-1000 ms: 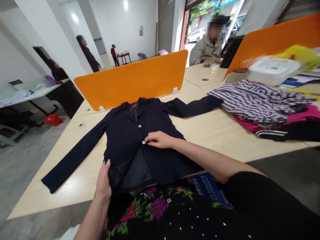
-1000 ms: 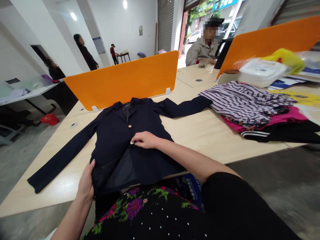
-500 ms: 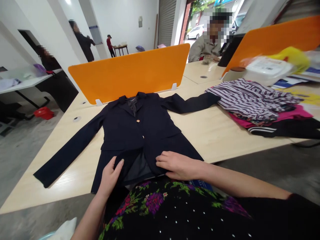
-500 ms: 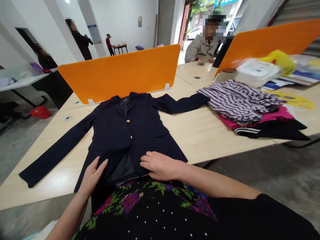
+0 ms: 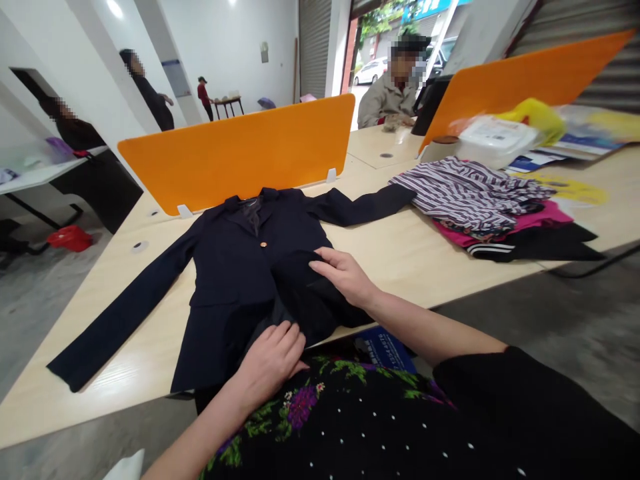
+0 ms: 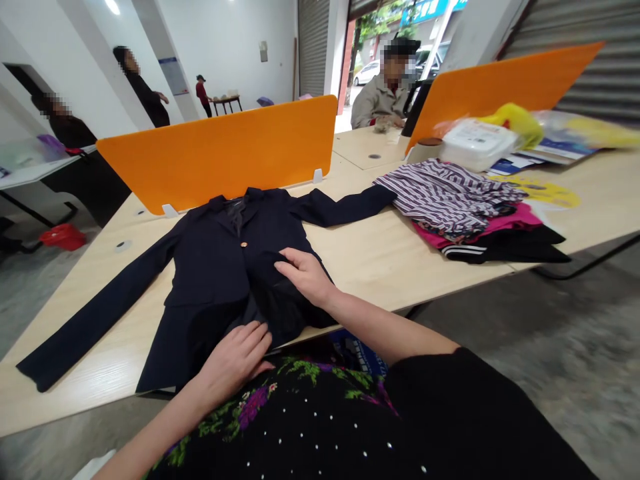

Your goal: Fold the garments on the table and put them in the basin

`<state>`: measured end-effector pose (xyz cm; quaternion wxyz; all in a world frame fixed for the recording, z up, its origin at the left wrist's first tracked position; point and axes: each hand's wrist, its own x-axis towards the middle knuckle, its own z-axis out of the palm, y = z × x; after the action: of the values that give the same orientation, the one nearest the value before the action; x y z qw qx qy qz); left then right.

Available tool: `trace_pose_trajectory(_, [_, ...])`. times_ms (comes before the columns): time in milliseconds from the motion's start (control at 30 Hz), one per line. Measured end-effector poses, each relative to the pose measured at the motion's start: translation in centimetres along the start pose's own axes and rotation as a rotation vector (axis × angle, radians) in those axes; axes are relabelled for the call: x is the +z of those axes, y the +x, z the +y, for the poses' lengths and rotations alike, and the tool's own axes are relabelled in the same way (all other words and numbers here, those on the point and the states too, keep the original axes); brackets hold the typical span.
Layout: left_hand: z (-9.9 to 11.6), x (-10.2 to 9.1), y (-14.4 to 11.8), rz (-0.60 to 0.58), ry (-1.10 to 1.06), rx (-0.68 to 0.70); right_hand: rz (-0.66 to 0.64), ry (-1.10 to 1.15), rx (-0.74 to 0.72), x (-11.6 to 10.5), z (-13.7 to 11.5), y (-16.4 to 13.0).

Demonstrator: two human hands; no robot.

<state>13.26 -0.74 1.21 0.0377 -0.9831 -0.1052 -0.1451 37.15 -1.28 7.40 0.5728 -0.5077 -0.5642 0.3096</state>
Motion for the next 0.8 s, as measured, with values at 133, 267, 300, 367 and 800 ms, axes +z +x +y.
trace_pose_trajectory(133, [0.1,2.2,2.7,-0.123,-0.051,-0.102,-0.054,0.004,-0.011,0.4,-0.5,0.4])
trace_pose_trajectory(267, [-0.5,2.1,1.9,-0.086,-0.263,-0.170,-0.117,0.039,0.006,0.4,-0.2,0.1])
trace_pose_trajectory(300, [-0.8,1.7,1.5,-0.088,-0.336,-0.202,-0.121,0.058,0.015,0.4,-0.1,0.0])
trace_pose_trajectory(367, [-1.3,0.7,0.8,-0.099,-0.469,-0.250,-0.129,0.106,0.040,0.5,0.1,-0.1])
trace_pose_trajectory(800, [1.2,2.7,1.2,-0.001,-0.120,-0.315,-0.179,0.162,0.099,0.9,0.8,-0.6])
